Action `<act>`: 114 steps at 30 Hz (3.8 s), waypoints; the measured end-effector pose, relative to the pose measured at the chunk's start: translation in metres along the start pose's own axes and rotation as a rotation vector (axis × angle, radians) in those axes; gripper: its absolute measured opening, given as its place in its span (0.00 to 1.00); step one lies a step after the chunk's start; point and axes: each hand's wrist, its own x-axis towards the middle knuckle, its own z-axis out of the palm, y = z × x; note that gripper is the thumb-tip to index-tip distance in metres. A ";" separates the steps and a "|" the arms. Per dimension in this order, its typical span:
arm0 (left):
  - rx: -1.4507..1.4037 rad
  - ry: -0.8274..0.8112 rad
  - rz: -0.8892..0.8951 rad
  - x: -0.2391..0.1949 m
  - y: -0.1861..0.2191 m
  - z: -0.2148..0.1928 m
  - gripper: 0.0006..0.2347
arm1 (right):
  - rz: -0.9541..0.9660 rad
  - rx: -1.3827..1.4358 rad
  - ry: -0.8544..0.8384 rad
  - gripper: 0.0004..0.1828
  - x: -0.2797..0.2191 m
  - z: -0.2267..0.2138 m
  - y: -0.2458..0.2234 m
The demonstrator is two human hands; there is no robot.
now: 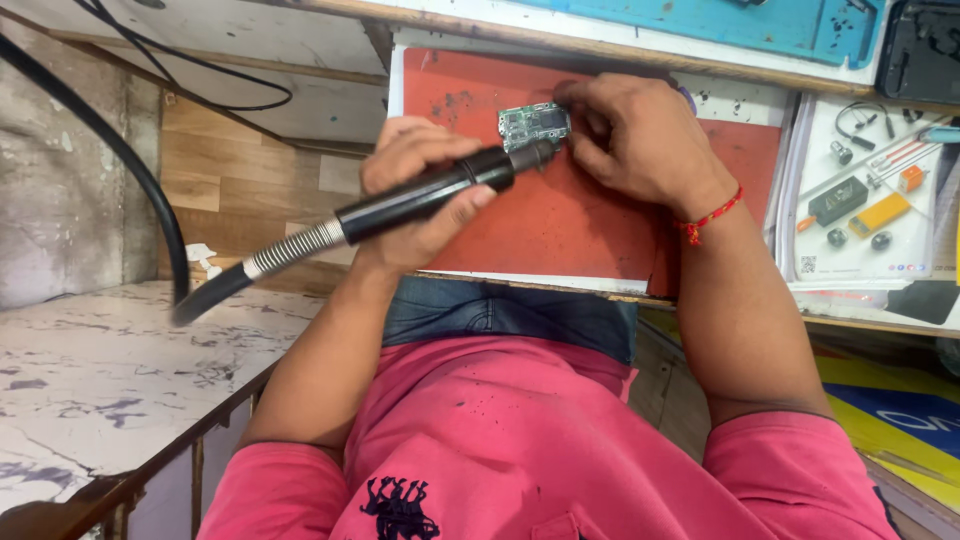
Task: The person sits on the floor and uses a hot air gun to heat a small circuit board placed on a red mat. They repeatedly direct hot air at different areas of the board while holding it steady with the other hand. The person also briefly uses a toothbrush to clean the board surface.
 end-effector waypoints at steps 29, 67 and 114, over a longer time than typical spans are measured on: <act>-0.040 0.146 -0.157 -0.009 -0.005 -0.001 0.14 | 0.096 -0.022 -0.001 0.17 -0.002 -0.005 0.007; -0.208 0.165 -0.315 -0.012 -0.008 0.000 0.17 | 0.033 -0.017 -0.030 0.20 0.003 0.002 0.015; -0.025 0.063 -0.084 0.001 -0.007 -0.001 0.15 | -0.036 -0.036 -0.032 0.17 0.005 -0.004 0.015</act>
